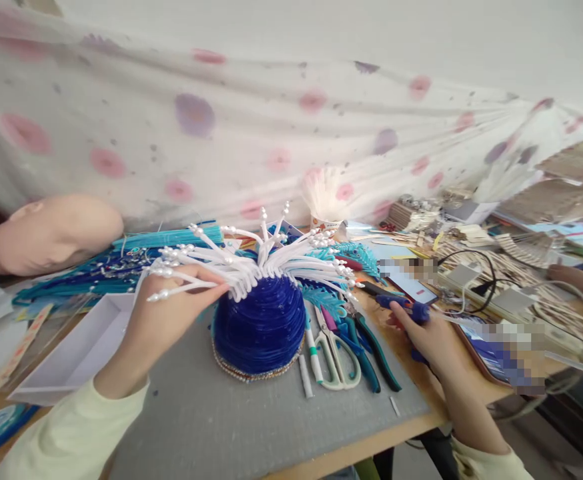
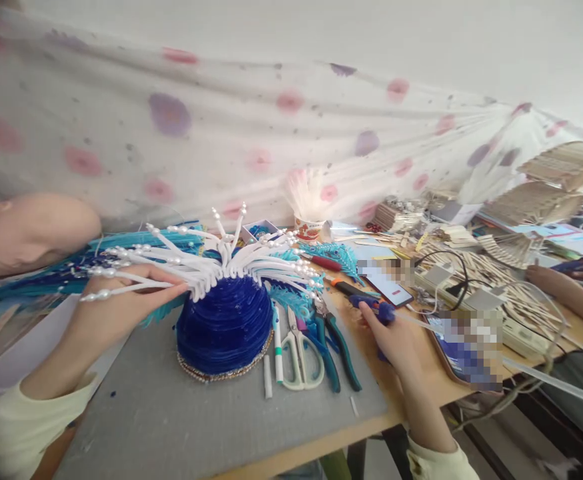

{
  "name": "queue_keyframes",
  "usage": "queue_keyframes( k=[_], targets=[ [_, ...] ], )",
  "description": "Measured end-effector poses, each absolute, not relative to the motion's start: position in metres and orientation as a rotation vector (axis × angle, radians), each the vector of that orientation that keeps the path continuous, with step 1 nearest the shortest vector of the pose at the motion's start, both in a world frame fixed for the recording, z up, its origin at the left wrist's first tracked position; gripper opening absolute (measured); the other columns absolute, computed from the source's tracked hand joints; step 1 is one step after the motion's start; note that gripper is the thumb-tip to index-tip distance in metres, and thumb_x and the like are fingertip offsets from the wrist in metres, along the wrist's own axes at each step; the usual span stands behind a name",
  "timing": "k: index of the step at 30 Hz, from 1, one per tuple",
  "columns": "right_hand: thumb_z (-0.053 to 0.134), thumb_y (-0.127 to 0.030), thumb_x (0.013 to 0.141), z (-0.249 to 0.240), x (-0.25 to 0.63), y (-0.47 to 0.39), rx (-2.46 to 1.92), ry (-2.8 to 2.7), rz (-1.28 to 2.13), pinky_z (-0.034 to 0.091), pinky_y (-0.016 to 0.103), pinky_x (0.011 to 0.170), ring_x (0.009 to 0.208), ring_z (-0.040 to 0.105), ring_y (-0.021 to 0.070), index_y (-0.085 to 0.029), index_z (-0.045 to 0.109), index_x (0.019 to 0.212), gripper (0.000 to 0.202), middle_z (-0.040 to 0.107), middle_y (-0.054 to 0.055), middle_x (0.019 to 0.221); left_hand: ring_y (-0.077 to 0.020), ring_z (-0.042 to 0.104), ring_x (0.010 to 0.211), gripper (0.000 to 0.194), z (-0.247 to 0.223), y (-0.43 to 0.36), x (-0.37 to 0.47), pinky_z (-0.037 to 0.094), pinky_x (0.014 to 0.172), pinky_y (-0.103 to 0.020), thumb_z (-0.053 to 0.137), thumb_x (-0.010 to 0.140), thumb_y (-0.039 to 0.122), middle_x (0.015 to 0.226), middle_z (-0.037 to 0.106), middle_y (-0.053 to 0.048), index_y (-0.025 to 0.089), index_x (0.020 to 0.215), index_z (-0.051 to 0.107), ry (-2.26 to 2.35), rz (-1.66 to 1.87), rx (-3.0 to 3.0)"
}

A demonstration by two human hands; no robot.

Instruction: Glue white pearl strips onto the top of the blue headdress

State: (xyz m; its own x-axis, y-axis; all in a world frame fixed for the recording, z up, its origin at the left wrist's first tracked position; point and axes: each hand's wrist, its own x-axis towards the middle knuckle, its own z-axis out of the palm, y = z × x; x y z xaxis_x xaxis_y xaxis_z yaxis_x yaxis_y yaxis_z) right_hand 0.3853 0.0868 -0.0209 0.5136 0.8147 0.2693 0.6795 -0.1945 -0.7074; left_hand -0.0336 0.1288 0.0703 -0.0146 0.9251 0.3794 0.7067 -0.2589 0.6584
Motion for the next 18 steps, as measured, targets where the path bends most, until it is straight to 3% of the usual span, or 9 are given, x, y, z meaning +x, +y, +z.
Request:
queue_keyframes(
  k=[5,9,11,15,16,18],
  targets=[
    [0.056,-0.070,0.071,-0.024,0.385,0.085,-2.026,-1.286,0.188,0.047,0.035,0.056,0.068,0.068,0.0322,-0.020,0.071,0.069,0.052,0.074,0.010,0.068,-0.0245,0.072,0.086,0.017,0.078,0.137,-0.039,0.052,0.075,-0.032,0.073,0.071,0.045,0.085,0.080,0.001,0.029,0.072,0.077,1.713,0.944,1.950],
    [0.052,-0.074,0.076,-0.022,0.379,0.075,-2.123,-1.280,0.142,0.043,0.036,0.052,0.056,0.064,0.0293,-0.021,0.067,0.068,0.055,0.067,0.007,0.058,-0.0262,0.072,0.089,0.017,0.086,0.143,-0.045,0.052,0.083,-0.036,0.069,0.071,0.045,0.086,0.080,0.001,0.031,0.071,0.078,1.596,0.851,2.040],
    [0.050,-0.075,0.076,-0.019,0.375,0.071,-2.158,-1.254,0.080,0.047,0.038,0.057,0.061,0.066,0.0307,-0.021,0.069,0.077,0.058,0.071,0.009,0.066,-0.0262,0.073,0.095,0.019,0.090,0.142,-0.051,0.053,0.088,-0.037,0.068,0.072,0.047,0.094,0.081,0.002,0.033,0.076,0.080,1.493,0.835,2.058],
    [0.054,-0.078,0.063,-0.011,0.380,0.048,-2.267,-1.210,-0.107,0.050,0.055,0.078,0.087,0.068,0.0461,-0.019,0.067,0.078,0.062,0.073,0.022,0.082,-0.0265,0.074,0.101,0.023,0.099,0.137,-0.059,0.055,0.090,-0.035,0.068,0.075,0.053,0.100,0.082,0.003,0.036,0.082,0.081,1.379,0.827,2.093],
    [0.056,-0.078,0.059,-0.010,0.383,0.037,-2.340,-1.205,-0.149,0.049,0.057,0.078,0.082,0.068,0.0472,-0.021,0.066,0.073,0.060,0.071,0.022,0.075,-0.0268,0.074,0.101,0.023,0.100,0.137,-0.061,0.055,0.090,-0.035,0.068,0.075,0.054,0.099,0.082,0.004,0.037,0.082,0.081,1.381,0.836,2.115],
    [0.060,-0.077,0.062,-0.005,0.387,0.009,-2.372,-1.286,-0.137,0.053,0.050,0.066,0.068,0.068,0.0388,-0.025,0.067,0.067,0.053,0.071,0.015,0.068,-0.0278,0.075,0.100,0.024,0.102,0.136,-0.062,0.056,0.090,-0.036,0.067,0.074,0.056,0.098,0.082,0.004,0.038,0.081,0.082,1.391,0.847,2.140]
  ],
)
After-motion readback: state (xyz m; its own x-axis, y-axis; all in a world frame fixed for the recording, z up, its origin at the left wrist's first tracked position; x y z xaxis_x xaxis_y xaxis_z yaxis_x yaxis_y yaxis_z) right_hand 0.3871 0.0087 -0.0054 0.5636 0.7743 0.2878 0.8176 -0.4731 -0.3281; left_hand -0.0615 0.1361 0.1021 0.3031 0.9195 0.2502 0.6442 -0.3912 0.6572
